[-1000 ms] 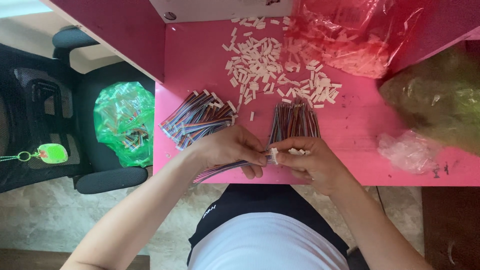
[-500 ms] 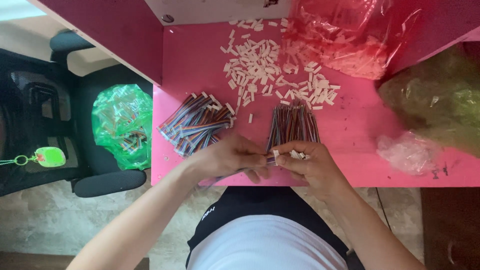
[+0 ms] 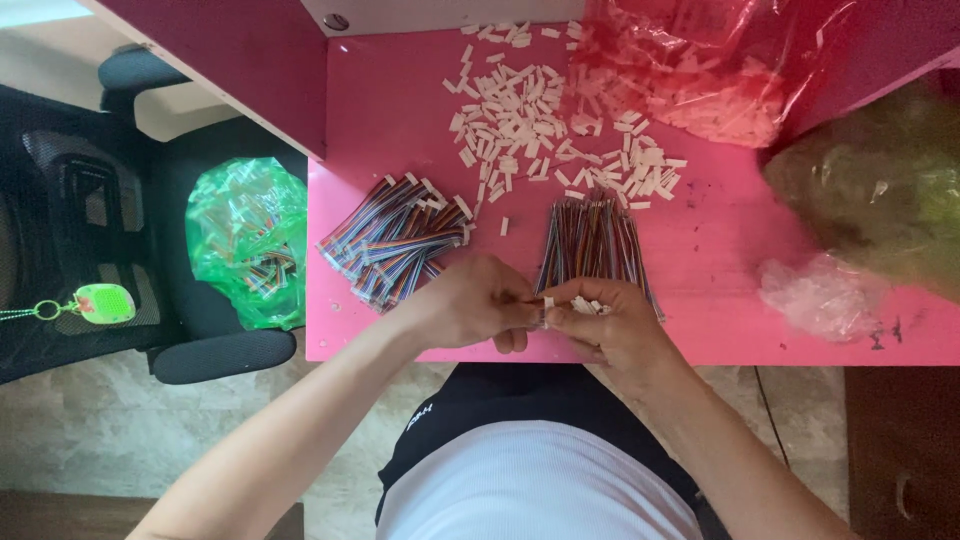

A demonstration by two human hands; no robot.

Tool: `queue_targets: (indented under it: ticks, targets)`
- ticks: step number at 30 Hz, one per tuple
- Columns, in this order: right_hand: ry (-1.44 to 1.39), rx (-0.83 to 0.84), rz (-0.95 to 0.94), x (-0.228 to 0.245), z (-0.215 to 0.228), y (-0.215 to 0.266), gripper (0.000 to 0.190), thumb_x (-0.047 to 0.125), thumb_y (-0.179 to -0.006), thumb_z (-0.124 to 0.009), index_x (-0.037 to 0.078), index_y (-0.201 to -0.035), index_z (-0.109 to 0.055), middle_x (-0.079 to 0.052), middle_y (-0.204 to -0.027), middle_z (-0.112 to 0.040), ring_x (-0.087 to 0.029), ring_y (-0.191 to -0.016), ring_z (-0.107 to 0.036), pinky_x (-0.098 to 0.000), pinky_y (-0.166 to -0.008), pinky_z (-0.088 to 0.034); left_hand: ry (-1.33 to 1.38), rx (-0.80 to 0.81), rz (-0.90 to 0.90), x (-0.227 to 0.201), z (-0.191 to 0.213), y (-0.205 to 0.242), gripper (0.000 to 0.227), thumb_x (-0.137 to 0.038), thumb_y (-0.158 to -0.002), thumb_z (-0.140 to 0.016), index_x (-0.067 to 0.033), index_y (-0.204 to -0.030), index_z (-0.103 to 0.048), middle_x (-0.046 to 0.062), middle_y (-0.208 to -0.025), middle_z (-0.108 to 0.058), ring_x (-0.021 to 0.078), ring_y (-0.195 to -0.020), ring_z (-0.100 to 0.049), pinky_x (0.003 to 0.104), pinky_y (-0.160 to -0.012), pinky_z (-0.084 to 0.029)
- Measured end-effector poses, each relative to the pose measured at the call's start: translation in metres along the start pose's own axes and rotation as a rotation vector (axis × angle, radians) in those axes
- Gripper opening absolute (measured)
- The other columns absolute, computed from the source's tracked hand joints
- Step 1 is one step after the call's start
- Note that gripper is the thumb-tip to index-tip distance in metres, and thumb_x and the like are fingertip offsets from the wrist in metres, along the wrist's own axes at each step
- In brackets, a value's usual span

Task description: Assemble wire harnesses by attaching white plastic connectors to the ends of multi-colored wire bundles.

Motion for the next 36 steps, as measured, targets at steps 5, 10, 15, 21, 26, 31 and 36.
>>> queue_targets:
  ticks: [5,10,15,21,26,31,36]
  targets:
    - [-0.103,0.002,-0.095,0.004,-0.003,0.000,0.013,0.000,-0.085,-0.071,0.002,-0.098,-0.072,-0.003,-0.074,-0.065,-0.006,-0.047,-0.040,-0.0223,-0.040,-0.027,-0.053,-0.110,-0.027,0.005,-0.007,-0.001,0.028,-0.026,-0.095,-0.064,-0.0013,-0.085,-0.072,0.007,-0.069,-0.074,0.0142,-0.062,-0.070,0.031,-0.059,-0.056]
    - [-0.099,-0.060,-0.156,0.008,0.010,-0.003,0.017,0.004,-0.085,-0.072,0.003,-0.102,-0.074,-0.002,-0.072,-0.061,-0.006,-0.050,-0.044,-0.0228,-0.041,-0.028,-0.086,-0.174,-0.023,-0.006,-0.005,0.012,0.030,-0.032,-0.099,-0.062,-0.0043,-0.092,-0.071,0.006,-0.073,-0.074,0.0161,-0.063,-0.072,0.032,-0.059,-0.055]
    - [-0.289,0.047,-0.082,0.007,0.013,-0.011,0.018,0.003,-0.085,-0.068,0.000,-0.102,-0.071,-0.006,-0.079,-0.069,-0.004,-0.051,-0.044,-0.0207,-0.040,-0.028,-0.572,-0.653,-0.527,-0.023,-0.002,0.037,0.022,-0.019,-0.088,-0.076,-0.0055,-0.105,-0.073,0.010,-0.093,-0.074,0.0309,-0.079,-0.071,0.041,-0.066,-0.055]
    - [-0.262,0.021,-0.074,0.005,0.016,-0.012,0.015,0.002,-0.087,-0.068,-0.002,-0.101,-0.069,-0.003,-0.075,-0.062,-0.006,-0.054,-0.046,-0.0217,-0.040,-0.030,-0.626,-0.727,-0.794,-0.036,-0.013,0.048,0.017,-0.009,-0.087,-0.077,-0.0048,-0.101,-0.069,0.008,-0.116,-0.072,0.0272,-0.094,-0.071,0.039,-0.080,-0.058]
    - [-0.236,-0.055,-0.091,0.012,0.010,-0.007,0.019,0.004,-0.087,-0.068,-0.001,-0.105,-0.069,-0.003,-0.075,-0.062,-0.007,-0.055,-0.048,-0.0214,-0.041,-0.030,-0.598,-0.742,-0.806,-0.039,-0.015,0.049,0.021,-0.003,-0.081,-0.074,-0.0034,-0.101,-0.069,0.010,-0.123,-0.067,0.0288,-0.104,-0.068,0.038,-0.088,-0.057]
    - [-0.280,0.108,-0.069,-0.004,0.013,-0.013,0.018,0.007,-0.090,-0.070,-0.002,-0.106,-0.069,-0.002,-0.071,-0.058,-0.006,-0.049,-0.045,-0.0215,-0.038,-0.031,-0.554,-0.704,-0.779,-0.030,-0.020,0.043,0.022,-0.001,-0.080,-0.073,-0.0035,-0.101,-0.067,0.010,-0.128,-0.065,0.0303,-0.108,-0.068,0.040,-0.092,-0.056]
    - [-0.241,-0.033,-0.165,-0.014,0.007,-0.016,0.019,0.005,-0.087,-0.067,0.000,-0.105,-0.070,-0.005,-0.081,-0.066,-0.007,-0.049,-0.045,-0.0220,-0.040,-0.028,-0.347,-0.660,-0.745,-0.013,-0.020,0.040,0.017,0.001,-0.086,-0.070,-0.0020,-0.102,-0.065,0.014,-0.130,-0.063,0.0327,-0.116,-0.068,0.039,-0.094,-0.058]
Point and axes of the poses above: each hand's wrist, its own y-axis away from the middle knuckle, its own z-axis out of the back of the hand, x = y × z, the point moved 6 cm from there along -y, towards the middle knuckle
